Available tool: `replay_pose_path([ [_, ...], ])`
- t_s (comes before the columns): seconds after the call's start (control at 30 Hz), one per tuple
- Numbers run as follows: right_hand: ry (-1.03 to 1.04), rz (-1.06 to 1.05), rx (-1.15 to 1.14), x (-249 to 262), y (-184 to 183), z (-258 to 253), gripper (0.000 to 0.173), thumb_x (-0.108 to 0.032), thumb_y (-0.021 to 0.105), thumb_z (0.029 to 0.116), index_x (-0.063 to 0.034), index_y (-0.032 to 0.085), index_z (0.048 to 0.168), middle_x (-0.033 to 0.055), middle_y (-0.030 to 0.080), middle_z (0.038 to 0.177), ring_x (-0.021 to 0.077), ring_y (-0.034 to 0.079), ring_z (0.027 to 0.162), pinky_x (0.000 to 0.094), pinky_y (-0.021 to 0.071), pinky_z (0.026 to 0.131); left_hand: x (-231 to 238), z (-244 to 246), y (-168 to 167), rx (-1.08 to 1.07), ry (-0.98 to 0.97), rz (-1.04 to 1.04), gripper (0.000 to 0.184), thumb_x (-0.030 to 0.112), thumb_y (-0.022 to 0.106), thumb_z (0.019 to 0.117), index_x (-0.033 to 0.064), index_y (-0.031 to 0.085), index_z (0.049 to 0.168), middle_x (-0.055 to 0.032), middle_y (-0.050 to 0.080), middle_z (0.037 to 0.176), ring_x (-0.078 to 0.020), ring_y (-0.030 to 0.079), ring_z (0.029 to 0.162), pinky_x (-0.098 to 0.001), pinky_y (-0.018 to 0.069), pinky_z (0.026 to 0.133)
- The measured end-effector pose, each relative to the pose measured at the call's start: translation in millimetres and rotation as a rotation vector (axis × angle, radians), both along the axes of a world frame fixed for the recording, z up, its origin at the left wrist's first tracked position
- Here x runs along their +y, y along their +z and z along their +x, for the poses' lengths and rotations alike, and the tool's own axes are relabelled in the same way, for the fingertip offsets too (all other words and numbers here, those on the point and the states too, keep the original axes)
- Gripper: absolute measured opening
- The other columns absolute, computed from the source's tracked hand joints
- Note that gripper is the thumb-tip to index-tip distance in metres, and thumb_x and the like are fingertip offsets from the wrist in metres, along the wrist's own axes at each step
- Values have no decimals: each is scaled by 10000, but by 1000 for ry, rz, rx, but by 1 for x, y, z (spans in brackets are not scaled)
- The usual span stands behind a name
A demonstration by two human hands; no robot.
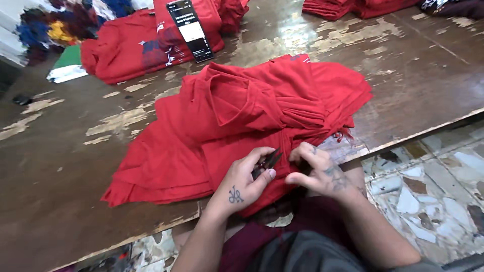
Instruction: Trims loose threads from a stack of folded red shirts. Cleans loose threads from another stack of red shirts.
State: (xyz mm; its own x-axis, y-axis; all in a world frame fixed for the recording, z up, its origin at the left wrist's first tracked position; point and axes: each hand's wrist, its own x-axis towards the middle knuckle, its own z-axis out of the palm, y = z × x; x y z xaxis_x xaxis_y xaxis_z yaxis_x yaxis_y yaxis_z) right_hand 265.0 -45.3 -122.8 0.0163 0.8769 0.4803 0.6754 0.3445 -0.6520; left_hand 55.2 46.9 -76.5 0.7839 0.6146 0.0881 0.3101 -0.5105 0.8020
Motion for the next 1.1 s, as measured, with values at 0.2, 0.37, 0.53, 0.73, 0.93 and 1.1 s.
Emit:
replay_pose_path([
  [0.2,152,-45,86,2,-3,18,274,-188,537,1040,3,714,954,140,712,882,184,688,841,324,553,812,0,-3,-3,-18,2,-21,366,226,536,1012,7,634,1288,-33,719,998,-65,676,789,-242,578,681],
  [0.37,201,-32,148,-1,-10,25,276,-186,530,1034,20,686,937,146,682,856,146,654,821,263,523,782,-1,-2,-2,12,-87,134,341,159,567,975,18,686,1261,-83,732,1074,-105,677,909,-268,559,825],
  [0.53,192,-1,205,-1,-11,20,284,-181,517,1040,29,667,922,129,653,827,110,622,793,230,504,760,-8,3,2,118,-130,343,318,142,580,969,102,726,1248,-88,743,1020,-231,724,864,-427,590,735],
  [0.73,262,21,291,-4,-16,22,424,-265,452,1088,32,644,853,129,643,812,121,630,818,251,510,798,-9,0,1,101,-71,342,319,139,571,977,68,714,1254,-94,745,1040,-209,724,888,-384,595,773],
  [0.93,83,-17,106,1,-9,7,327,-288,583,1014,-2,715,925,134,705,838,167,675,775,302,543,730,-4,-3,-7,-56,9,84,366,199,576,988,7,663,1288,-68,726,1063,-73,674,889,-240,568,803],
  [1.1,213,-23,189,1,-9,17,274,-184,550,1014,28,664,884,130,646,802,122,608,764,240,492,724,-7,-6,0,68,-73,275,335,163,580,969,54,699,1263,-92,729,1082,-169,693,884,-337,576,777],
])
